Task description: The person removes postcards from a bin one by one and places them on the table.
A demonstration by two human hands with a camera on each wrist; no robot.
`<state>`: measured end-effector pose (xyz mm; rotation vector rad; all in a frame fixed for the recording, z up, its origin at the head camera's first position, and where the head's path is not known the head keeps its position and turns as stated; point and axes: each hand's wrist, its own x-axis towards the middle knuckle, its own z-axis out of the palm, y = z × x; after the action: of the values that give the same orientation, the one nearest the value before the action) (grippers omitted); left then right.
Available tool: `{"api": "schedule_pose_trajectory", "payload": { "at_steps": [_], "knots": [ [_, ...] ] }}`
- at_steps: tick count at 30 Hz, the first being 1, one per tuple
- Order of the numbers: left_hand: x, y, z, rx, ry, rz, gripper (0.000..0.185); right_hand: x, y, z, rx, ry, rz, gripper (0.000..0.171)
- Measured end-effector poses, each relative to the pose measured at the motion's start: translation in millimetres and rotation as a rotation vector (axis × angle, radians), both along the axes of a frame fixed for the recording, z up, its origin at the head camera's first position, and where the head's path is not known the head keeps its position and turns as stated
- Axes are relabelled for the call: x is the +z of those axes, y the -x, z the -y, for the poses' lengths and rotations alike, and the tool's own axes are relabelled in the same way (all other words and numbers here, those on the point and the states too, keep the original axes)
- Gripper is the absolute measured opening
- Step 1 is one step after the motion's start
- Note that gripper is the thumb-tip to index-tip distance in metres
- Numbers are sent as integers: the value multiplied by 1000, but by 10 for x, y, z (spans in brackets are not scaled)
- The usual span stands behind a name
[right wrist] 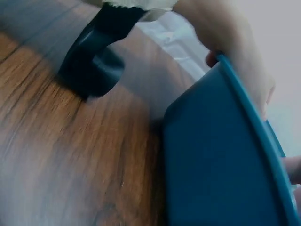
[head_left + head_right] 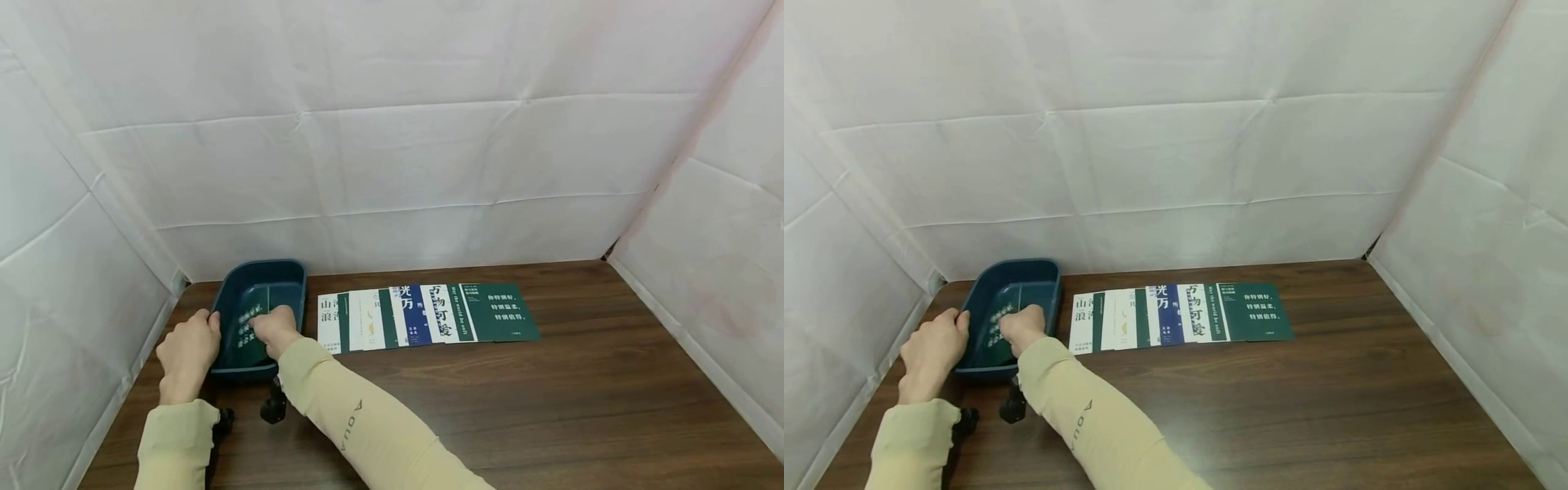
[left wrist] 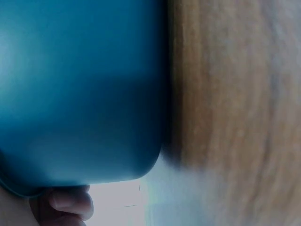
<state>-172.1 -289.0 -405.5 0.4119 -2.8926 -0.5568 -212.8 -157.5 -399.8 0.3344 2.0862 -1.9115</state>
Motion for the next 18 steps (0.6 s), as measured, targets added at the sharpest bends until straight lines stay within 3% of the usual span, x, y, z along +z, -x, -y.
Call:
{"api": "schedule_pose_trajectory", "payload": {
  "at_steps": [5,10,14,18],
  "knots": [
    [2,-5,-8,3,-1,-5,43,-22,-8,9,9,-144,-92,42],
    [-1,-16,-17,2,-5,-8,42,-31,-14,-13,24,-152,-157,21],
    [-9,-18,-21,-4,1,-26,41,-33,-19,-36,49,-179,-222,47],
    [-9,-4,-6,-7,7,-22,43,-4,-41,-50,95,-240,-306,36]
  ]
}}
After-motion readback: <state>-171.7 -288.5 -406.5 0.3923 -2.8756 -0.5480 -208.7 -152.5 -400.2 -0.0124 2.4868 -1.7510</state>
